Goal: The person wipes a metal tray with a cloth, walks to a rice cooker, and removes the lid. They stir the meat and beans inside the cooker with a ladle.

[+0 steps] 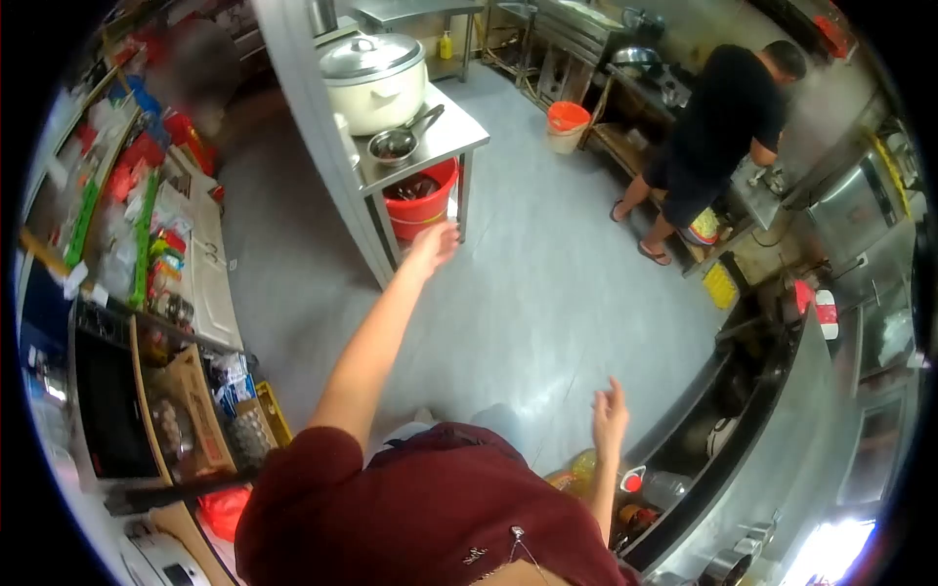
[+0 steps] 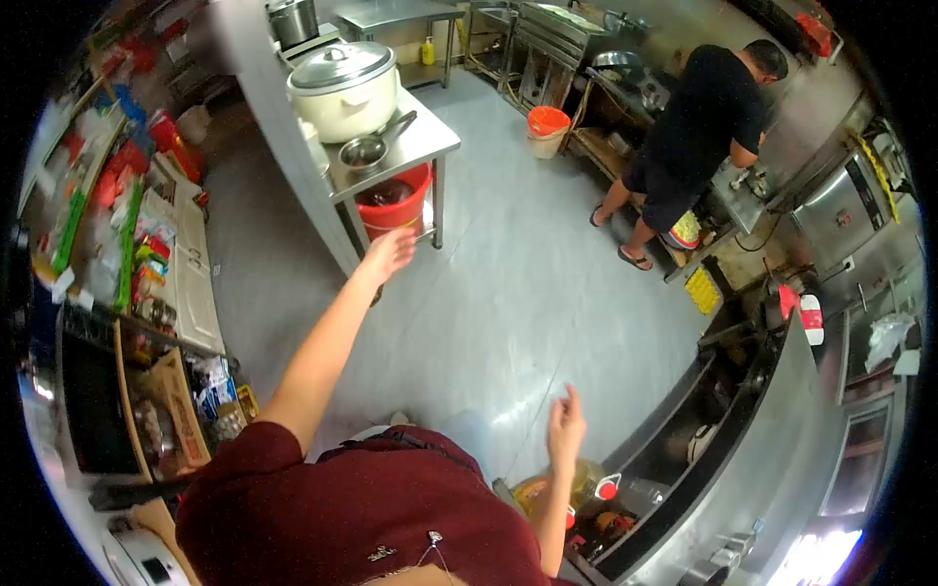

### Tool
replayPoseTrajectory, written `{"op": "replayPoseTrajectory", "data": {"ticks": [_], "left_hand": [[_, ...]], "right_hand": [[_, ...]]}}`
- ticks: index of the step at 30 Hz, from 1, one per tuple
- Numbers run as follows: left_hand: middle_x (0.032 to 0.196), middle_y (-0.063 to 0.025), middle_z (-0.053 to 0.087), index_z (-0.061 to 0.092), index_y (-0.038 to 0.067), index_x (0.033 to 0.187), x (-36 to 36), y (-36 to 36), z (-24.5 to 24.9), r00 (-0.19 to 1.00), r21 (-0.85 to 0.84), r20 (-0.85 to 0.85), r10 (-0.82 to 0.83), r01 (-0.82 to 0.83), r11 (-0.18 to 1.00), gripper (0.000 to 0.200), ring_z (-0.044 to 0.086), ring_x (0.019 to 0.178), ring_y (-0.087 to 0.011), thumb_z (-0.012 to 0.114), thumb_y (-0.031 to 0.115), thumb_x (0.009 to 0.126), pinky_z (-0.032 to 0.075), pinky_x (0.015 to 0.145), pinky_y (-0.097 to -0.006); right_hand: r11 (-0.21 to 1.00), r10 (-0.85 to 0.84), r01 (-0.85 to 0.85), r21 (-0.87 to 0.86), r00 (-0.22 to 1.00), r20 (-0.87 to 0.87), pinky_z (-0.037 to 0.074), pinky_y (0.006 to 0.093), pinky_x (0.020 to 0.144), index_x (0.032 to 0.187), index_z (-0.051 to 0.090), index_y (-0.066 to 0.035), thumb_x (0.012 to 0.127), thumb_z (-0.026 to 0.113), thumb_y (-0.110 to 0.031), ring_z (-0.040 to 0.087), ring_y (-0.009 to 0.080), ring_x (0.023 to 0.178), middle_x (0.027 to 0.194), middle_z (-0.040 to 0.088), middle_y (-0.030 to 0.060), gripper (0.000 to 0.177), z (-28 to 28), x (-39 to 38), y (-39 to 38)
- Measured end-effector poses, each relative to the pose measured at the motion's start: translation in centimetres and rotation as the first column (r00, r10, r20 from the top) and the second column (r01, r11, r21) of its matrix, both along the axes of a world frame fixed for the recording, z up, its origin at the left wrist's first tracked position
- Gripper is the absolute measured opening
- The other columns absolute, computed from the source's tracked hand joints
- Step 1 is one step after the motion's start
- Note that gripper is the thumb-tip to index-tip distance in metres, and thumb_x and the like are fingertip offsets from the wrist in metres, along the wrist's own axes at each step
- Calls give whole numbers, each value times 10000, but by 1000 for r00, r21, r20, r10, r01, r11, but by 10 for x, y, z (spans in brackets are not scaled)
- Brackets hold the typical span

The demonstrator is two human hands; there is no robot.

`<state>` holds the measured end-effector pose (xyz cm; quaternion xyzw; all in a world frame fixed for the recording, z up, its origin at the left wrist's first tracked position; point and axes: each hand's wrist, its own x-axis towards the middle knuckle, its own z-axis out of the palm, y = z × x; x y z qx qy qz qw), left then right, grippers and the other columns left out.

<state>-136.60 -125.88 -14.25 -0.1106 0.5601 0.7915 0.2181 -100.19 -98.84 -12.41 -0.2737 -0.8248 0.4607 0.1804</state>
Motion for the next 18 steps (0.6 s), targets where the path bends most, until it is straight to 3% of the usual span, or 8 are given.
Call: {"op": "replayPoseTrajectory", "data": {"ticks": [4,7,9,11,13,16,18], "left_hand": [[841,-34,590,564,105,928,-163,84,-3,1000,86,4,-28,28,996,189,560,723,-145,541,265,831,459,642,-308],[838,-71,586,528,87,975,-299,109,-60,996,285,84,20,-43,958,198,564,733,-186,511,243,855,467,665,-353],[989,-145,519,404,55,1129,-347,109,-36,872,351,365,326,-453,819,333,528,900,-273,485,242,866,440,808,-432],[1100,-154,442,345,48,1213,-403,95,-50,840,263,295,456,-530,806,473,477,983,-268,522,270,835,427,842,-435],[1085,-145,447,372,59,1181,-446,82,-65,778,270,352,520,-617,740,454,482,955,-256,541,278,822,450,812,-405],[1037,-128,454,402,73,1136,-484,76,-83,676,205,424,603,-720,662,401,487,912,-242,548,273,819,471,771,-372],[988,-111,462,423,83,1103,-506,72,-101,524,157,481,703,-840,519,355,495,865,-231,542,271,826,478,746,-349]], "right_hand": [[968,-246,242,73,967,65,426,251,559,1169,488,25,839,515,-69,488,95,605,713,554,56,344,-40,-23,79],[954,-298,296,38,952,65,425,255,518,1179,475,30,832,518,-54,490,106,555,691,541,61,360,-42,-77,140],[950,-291,285,127,956,35,440,252,529,1182,468,34,834,509,-45,500,112,560,691,539,71,359,-44,-122,196],[947,-297,293,132,955,7,447,255,551,1185,462,35,844,493,-39,505,116,570,715,542,73,350,-15,-198,233],[972,-212,211,104,977,5,452,257,557,1178,468,39,844,494,-41,508,110,587,722,542,64,344,3,-280,266],[988,41,-57,145,993,108,472,265,586,1164,482,33,845,500,-50,541,127,622,747,566,81,330,32,-422,286],[945,212,-248,212,961,178,477,274,595,1156,493,23,846,509,-59,564,149,646,778,586,105,321,39,-513,287]]}}
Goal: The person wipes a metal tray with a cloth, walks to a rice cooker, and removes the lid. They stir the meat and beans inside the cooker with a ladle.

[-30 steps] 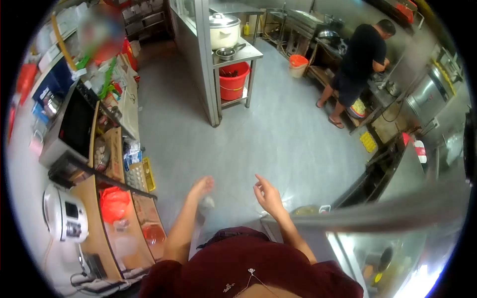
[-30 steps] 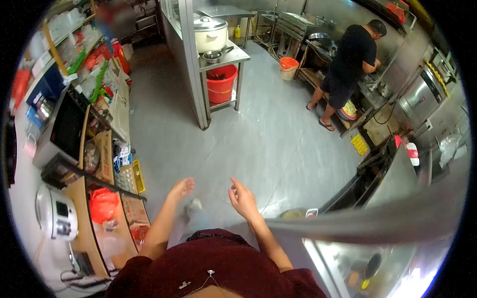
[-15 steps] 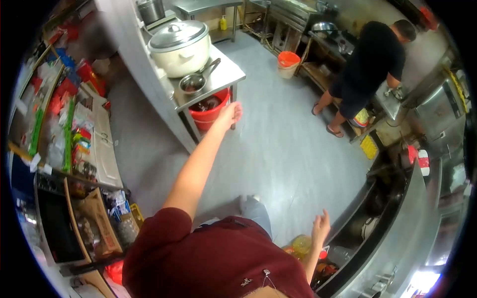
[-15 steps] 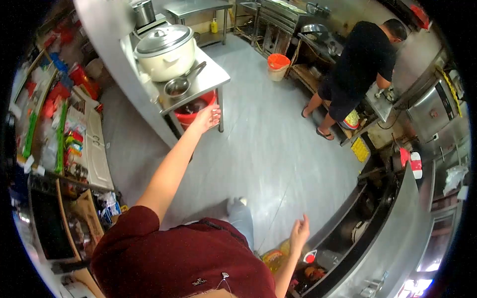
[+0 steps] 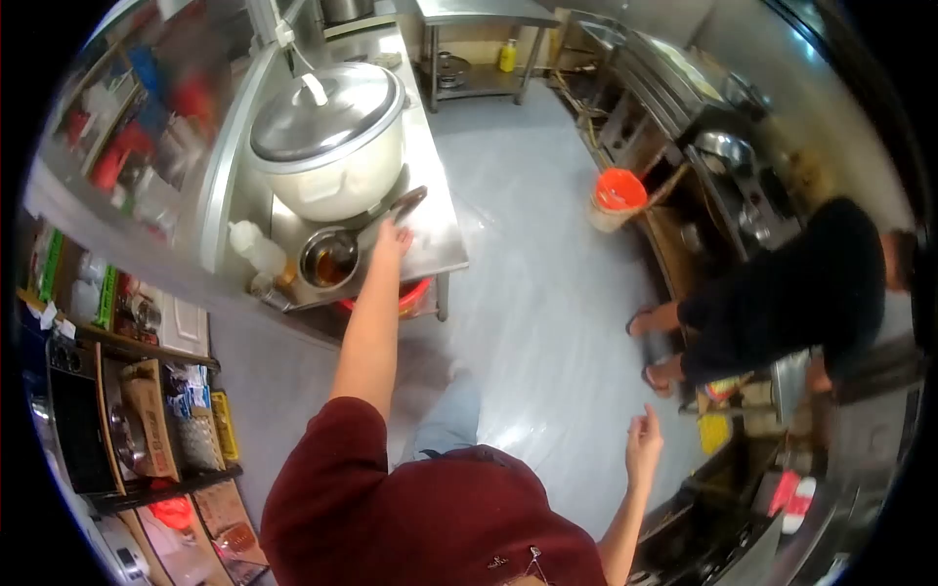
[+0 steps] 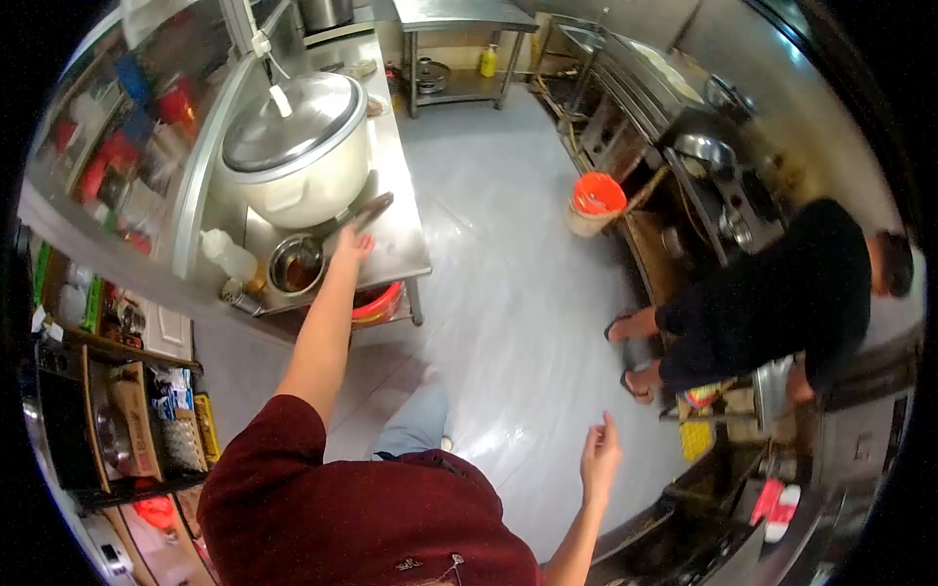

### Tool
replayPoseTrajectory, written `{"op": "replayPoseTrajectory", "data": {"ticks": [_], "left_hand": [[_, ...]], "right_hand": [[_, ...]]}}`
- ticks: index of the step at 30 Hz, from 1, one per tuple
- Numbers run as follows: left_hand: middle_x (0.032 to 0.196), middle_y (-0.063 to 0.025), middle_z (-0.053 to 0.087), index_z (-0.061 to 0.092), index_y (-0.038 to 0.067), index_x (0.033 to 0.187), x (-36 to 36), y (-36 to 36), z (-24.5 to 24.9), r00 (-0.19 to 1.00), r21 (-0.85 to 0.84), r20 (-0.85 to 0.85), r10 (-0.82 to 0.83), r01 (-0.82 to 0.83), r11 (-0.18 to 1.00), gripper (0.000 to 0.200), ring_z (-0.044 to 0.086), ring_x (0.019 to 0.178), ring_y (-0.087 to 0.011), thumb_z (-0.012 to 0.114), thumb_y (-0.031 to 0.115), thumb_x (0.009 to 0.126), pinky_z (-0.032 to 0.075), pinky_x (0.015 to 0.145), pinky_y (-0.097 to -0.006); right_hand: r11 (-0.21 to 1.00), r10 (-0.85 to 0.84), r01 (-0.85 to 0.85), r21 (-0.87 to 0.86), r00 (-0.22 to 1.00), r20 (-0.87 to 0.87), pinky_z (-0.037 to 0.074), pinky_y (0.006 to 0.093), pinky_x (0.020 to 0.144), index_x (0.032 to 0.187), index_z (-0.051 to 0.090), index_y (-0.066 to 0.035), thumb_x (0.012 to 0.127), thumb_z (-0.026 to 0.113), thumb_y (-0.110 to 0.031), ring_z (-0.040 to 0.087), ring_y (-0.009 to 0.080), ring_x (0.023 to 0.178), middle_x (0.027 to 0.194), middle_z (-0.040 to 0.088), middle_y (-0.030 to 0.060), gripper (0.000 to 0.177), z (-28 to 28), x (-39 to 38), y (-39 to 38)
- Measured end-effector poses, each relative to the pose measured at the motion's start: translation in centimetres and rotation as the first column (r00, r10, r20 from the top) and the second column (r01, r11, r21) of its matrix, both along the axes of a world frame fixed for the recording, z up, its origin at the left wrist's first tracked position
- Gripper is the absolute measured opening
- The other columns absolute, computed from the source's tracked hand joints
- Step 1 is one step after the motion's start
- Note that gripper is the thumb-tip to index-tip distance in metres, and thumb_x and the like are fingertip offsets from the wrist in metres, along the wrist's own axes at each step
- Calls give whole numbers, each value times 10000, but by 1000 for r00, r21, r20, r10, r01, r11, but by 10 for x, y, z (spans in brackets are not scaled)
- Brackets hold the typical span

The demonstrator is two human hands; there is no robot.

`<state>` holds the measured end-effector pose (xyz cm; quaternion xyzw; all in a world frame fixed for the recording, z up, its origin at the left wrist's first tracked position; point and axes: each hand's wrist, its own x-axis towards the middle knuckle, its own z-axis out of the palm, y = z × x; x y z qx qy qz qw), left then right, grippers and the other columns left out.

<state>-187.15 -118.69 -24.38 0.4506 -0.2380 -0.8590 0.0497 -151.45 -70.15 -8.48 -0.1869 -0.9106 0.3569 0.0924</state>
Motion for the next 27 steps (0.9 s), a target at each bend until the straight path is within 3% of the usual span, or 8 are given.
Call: {"op": "replayPoseTrajectory", "data": {"ticks": [3,5,7,13,18,22,26,27], "left_hand": [[894,-73,476,463,114,1072,-59,-34,-94,944,110,-9,330,-327,939,284,510,773,-193,528,267,841,480,671,-312],[928,-49,500,484,119,1045,-57,-24,-89,868,-16,-78,490,-492,870,247,530,772,-154,529,260,848,469,595,-265],[916,-26,533,511,103,983,-59,-11,-51,838,-85,99,537,-530,843,198,548,771,-119,526,256,857,454,571,-230],[749,-25,567,540,68,824,-46,16,-43,831,-360,-140,538,-549,754,155,537,626,-92,541,218,868,446,555,-208],[818,-53,603,551,14,943,-46,140,97,934,-725,-21,357,-260,638,199,527,601,-88,517,204,892,439,544,-219],[842,-80,604,550,-4,983,-121,186,169,970,-745,-143,194,-235,625,221,547,625,-87,496,196,906,468,594,-215],[897,-52,612,566,3,1032,-203,174,243,970,-842,-169,-173,-51,537,257,575,725,-111,546,210,881,473,669,-241],[921,-65,615,574,11,1017,-213,152,258,978,-974,-18,-210,31,226,257,587,747,-134,560,220,868,472,690,-259]], "right_hand": [[971,234,-232,61,972,-21,485,286,610,1150,506,5,846,524,-73,593,194,683,832,610,145,314,-5,-117,-5],[956,290,-290,-34,957,-13,486,299,626,1144,512,1,839,532,-74,600,215,692,844,615,150,315,-11,-180,-13],[925,379,-378,-37,926,-2,486,307,637,1140,517,-1,836,533,-73,603,225,697,848,616,152,313,-25,-239,-7],[791,602,-597,-134,799,-1,476,310,627,1089,549,6,818,549,-81,597,227,704,831,615,141,285,-7,-399,-34],[330,918,-922,201,265,-294,469,326,602,1115,524,-8,769,612,-103,568,252,680,846,601,126,370,-1,-534,-112],[-24,928,-906,423,-177,-327,469,339,612,1151,481,-26,755,628,-111,547,282,659,873,585,140,431,26,-600,-180],[24,914,-998,57,-1,-406,464,337,633,1115,480,-5,822,550,-100,548,295,661,831,564,162,316,14,-668,-199],[32,919,-998,-49,49,-391,459,326,647,1116,476,1,835,531,-97,548,271,681,834,559,156,303,23,-686,-204]]}}
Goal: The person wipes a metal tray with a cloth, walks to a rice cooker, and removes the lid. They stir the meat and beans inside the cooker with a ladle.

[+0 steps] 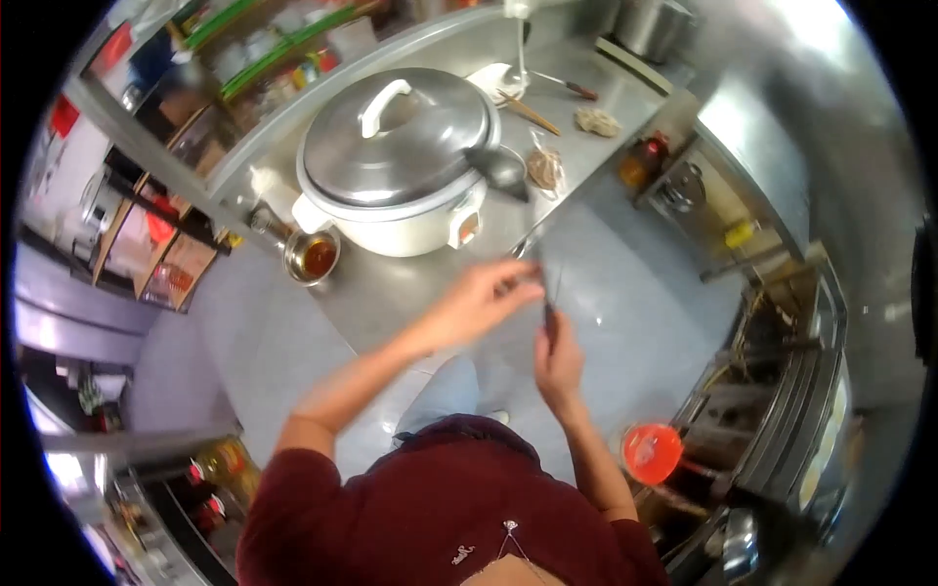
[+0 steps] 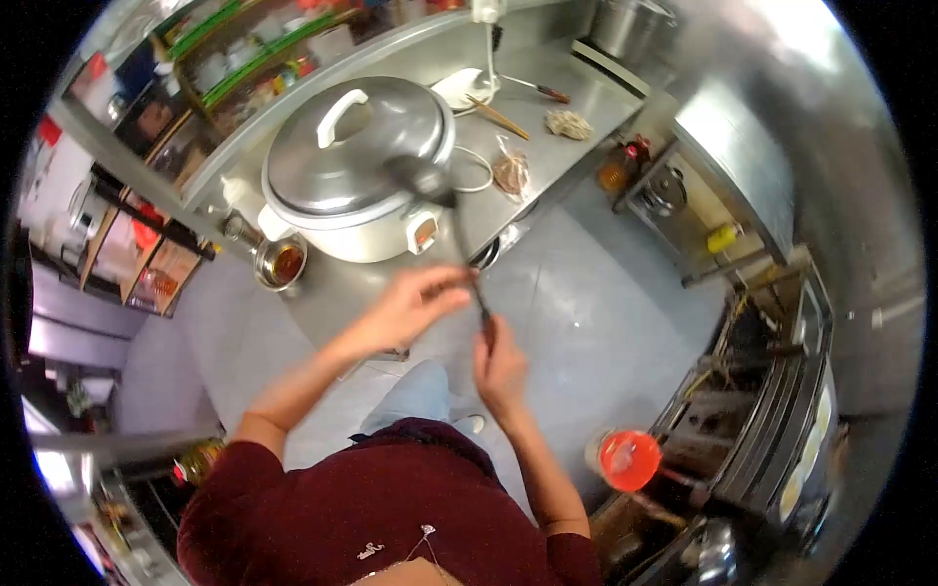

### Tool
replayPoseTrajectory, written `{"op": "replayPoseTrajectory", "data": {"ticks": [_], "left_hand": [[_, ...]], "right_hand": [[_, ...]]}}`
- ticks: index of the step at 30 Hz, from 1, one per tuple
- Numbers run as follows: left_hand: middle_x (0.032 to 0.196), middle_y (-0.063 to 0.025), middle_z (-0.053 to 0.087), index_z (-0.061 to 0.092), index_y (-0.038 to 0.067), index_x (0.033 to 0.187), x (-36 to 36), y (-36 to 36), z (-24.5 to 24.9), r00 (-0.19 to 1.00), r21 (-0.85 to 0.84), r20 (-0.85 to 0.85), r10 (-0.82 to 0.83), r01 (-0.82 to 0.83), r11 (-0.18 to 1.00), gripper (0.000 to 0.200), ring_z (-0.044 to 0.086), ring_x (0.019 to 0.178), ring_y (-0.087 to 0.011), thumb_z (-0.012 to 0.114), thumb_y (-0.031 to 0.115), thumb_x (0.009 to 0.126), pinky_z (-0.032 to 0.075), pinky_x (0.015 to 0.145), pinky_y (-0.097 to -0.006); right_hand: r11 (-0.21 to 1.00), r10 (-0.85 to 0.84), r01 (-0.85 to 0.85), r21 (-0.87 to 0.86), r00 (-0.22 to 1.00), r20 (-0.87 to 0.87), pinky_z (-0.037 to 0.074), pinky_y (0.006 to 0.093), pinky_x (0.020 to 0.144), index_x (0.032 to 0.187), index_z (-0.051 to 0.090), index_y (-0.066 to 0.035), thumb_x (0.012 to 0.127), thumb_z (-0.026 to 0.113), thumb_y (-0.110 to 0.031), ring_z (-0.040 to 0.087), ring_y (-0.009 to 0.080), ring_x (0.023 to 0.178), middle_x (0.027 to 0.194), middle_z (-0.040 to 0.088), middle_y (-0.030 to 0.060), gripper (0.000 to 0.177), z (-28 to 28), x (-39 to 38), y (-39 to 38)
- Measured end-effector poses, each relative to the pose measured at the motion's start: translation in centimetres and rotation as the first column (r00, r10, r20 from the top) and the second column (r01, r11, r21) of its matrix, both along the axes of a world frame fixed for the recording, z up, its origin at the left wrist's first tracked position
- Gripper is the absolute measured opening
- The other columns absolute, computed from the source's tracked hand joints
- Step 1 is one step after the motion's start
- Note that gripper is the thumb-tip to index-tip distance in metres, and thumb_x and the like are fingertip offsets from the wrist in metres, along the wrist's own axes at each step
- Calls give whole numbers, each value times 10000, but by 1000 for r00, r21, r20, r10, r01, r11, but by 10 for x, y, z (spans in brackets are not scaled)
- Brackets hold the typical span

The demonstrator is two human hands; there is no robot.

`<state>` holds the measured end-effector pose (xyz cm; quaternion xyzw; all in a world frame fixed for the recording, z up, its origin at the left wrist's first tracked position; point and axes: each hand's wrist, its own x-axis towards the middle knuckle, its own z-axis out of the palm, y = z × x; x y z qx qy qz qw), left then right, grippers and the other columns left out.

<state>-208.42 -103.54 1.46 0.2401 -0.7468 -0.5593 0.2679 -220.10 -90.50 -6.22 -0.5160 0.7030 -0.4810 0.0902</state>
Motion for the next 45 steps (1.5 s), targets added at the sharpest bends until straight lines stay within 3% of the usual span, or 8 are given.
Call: {"op": "replayPoseTrajectory", "data": {"ticks": [5,7,11,17,24,26,35,45], "left_hand": [[1110,-193,508,500,9,1124,5,-218,28,667,-849,132,734,-306,431,453,487,1036,-344,563,327,808,396,888,-399],[1108,-215,525,509,-6,1133,15,-283,9,354,-872,216,910,-350,343,588,510,1036,-327,621,414,737,413,865,-395],[919,-221,611,606,-22,943,20,-332,5,546,-524,527,651,-395,755,446,576,895,-364,595,380,750,440,797,-399],[955,-216,609,617,-4,941,39,-322,16,476,-683,203,856,-558,472,421,577,925,-342,574,384,783,438,802,-387],[733,48,520,595,19,1087,126,-185,157,109,-614,26,994,-782,102,367,404,642,-30,540,311,871,331,562,-189],[779,30,552,571,3,1123,151,-131,147,-77,-556,-82,994,-824,-109,358,435,658,-46,543,264,880,344,584,-187],[748,-15,556,588,-34,1029,211,119,-6,-648,-596,-13,762,-607,-527,321,475,694,-89,558,241,867,387,619,-222],[951,-68,616,578,-33,1077,192,119,-49,-705,-348,6,709,-666,-660,329,548,845,-121,552,223,871,434,745,-249]], "right_hand": [[995,-48,75,-62,933,357,400,274,795,1135,456,30,874,462,-84,505,172,870,943,538,105,285,2,-98,-31],[997,-55,74,-35,922,382,398,262,795,1134,457,38,876,464,-82,500,152,866,947,537,92,284,-9,-134,-38],[995,-100,79,64,889,446,400,241,758,1119,469,46,876,477,-89,491,126,818,922,535,71,278,-18,-177,-41],[992,34,-65,107,962,270,371,222,624,1114,480,24,871,491,-115,438,94,697,788,498,25,281,-14,-246,-98],[873,474,-464,151,880,-39,424,262,588,1167,491,10,822,550,-45,506,157,628,774,563,127,355,57,-295,-258],[782,620,-607,141,733,-279,466,315,599,1183,498,-36,807,580,-96,582,305,663,849,600,168,389,87,-280,-306],[502,687,-736,453,22,-726,481,362,514,1212,479,-109,824,538,-157,591,269,566,722,560,135,395,111,-163,-419],[487,671,-546,682,-266,-692,485,313,493,1281,408,-80,696,540,-26,590,226,561,726,538,119,602,110,-144,-385]]}}
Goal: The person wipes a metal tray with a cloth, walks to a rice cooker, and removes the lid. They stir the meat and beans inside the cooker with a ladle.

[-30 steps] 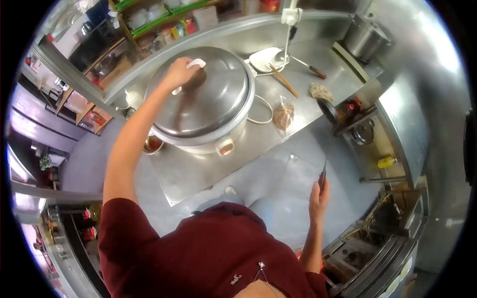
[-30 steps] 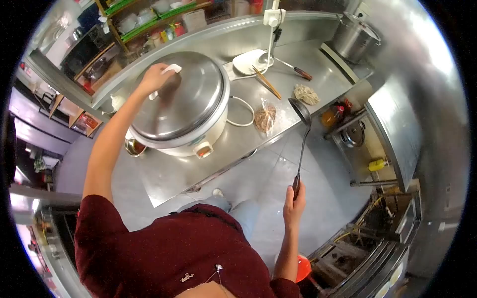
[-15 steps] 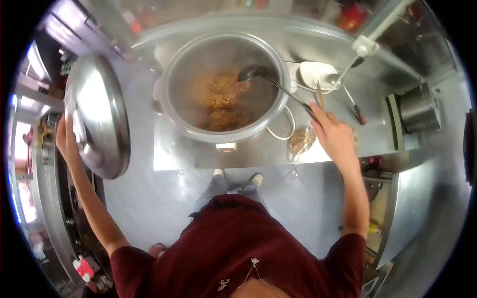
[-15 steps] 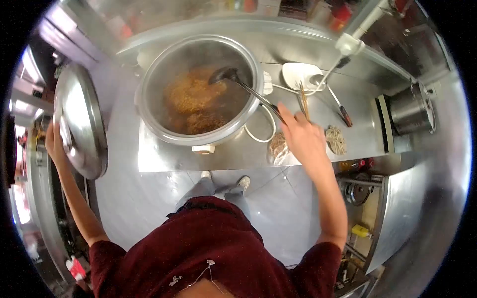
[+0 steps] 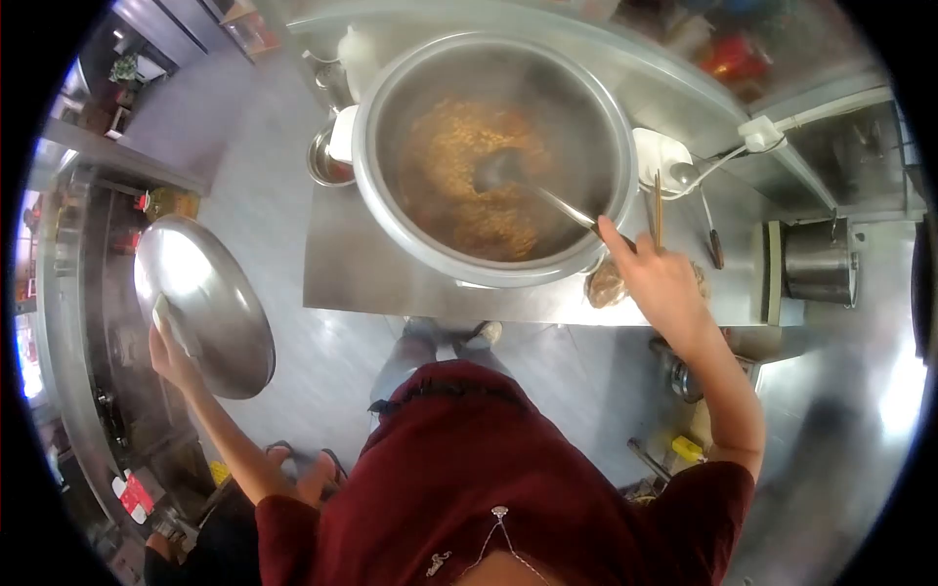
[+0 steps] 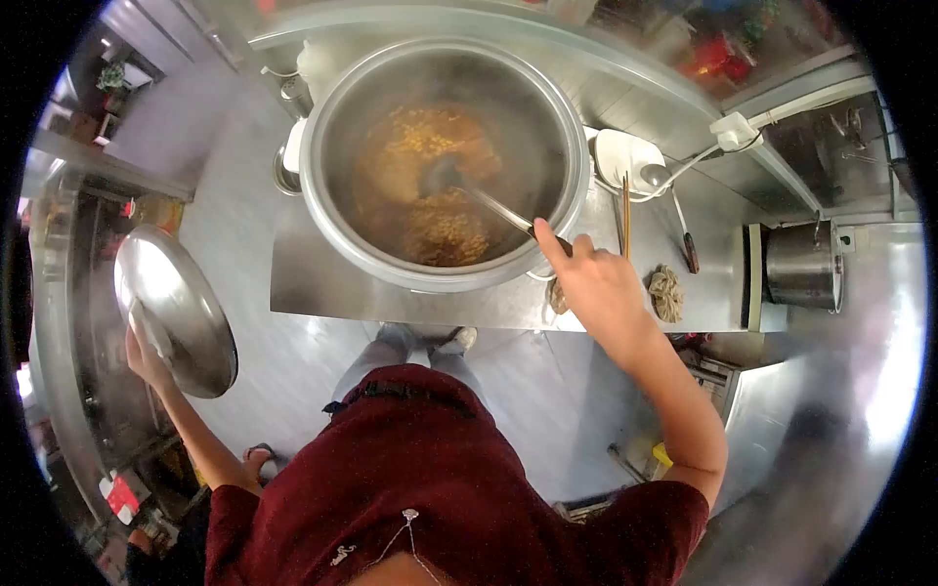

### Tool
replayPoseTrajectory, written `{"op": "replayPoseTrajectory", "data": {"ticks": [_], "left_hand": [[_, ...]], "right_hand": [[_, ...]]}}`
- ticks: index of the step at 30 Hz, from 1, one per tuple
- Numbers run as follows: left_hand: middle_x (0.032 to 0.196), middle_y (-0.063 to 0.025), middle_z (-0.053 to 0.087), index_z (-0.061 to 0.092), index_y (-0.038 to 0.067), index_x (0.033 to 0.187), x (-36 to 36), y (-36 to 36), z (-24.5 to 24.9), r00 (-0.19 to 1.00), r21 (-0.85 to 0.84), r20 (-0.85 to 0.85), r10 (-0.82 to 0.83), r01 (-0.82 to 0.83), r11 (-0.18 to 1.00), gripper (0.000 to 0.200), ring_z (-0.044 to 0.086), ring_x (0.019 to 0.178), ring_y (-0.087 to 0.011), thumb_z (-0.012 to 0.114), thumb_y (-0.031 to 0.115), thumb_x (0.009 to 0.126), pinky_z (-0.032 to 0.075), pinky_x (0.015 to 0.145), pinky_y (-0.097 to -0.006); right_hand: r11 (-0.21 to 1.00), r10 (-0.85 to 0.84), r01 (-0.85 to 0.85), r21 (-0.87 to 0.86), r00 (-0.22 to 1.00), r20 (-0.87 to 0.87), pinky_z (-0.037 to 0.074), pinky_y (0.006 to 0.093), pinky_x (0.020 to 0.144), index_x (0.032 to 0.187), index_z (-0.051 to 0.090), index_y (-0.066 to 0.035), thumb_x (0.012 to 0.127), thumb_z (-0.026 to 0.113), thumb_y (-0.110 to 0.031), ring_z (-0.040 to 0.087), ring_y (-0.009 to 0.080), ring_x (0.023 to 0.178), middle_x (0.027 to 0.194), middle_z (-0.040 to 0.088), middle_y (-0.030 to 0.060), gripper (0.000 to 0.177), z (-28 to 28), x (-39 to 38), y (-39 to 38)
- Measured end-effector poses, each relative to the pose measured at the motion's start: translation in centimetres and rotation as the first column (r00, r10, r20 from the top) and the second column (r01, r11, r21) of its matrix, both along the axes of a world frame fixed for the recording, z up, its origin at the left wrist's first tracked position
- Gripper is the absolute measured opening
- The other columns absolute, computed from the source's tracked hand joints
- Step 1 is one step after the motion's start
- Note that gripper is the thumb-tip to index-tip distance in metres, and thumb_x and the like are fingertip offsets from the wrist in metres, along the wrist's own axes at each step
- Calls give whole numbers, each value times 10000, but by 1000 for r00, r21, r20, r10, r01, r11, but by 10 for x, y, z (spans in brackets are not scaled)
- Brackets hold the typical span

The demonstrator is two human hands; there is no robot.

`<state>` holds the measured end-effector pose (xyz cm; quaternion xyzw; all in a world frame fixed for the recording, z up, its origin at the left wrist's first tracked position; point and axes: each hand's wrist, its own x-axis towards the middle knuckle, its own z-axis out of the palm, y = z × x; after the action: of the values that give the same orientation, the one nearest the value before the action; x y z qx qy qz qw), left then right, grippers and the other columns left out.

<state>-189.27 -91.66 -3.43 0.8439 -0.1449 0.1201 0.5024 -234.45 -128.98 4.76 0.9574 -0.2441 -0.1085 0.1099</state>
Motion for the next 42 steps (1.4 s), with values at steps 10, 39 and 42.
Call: {"op": "replayPoseTrajectory", "data": {"ticks": [10,39,42], "left_hand": [[958,-63,610,566,-61,1083,71,-23,-35,986,-128,2,-168,167,978,318,539,844,-101,573,172,866,410,758,-214],[943,-70,627,585,-29,1077,13,19,-42,996,-33,-84,-5,2,999,304,554,832,-112,560,196,874,429,728,-218],[920,-58,629,595,-16,1069,8,14,-33,998,17,-58,28,-27,999,309,551,813,-108,572,218,868,426,719,-216]], "right_hand": [[982,-181,173,-81,977,-110,477,345,480,1257,447,-127,750,540,-85,583,238,529,706,537,113,517,8,32,24],[974,228,-228,15,972,-48,471,354,560,1233,441,-134,803,513,-129,602,249,641,694,568,98,436,33,90,-68],[974,226,-227,-13,972,-72,467,322,508,1214,462,-143,792,525,-127,589,234,579,673,561,80,427,48,88,-60]]}}
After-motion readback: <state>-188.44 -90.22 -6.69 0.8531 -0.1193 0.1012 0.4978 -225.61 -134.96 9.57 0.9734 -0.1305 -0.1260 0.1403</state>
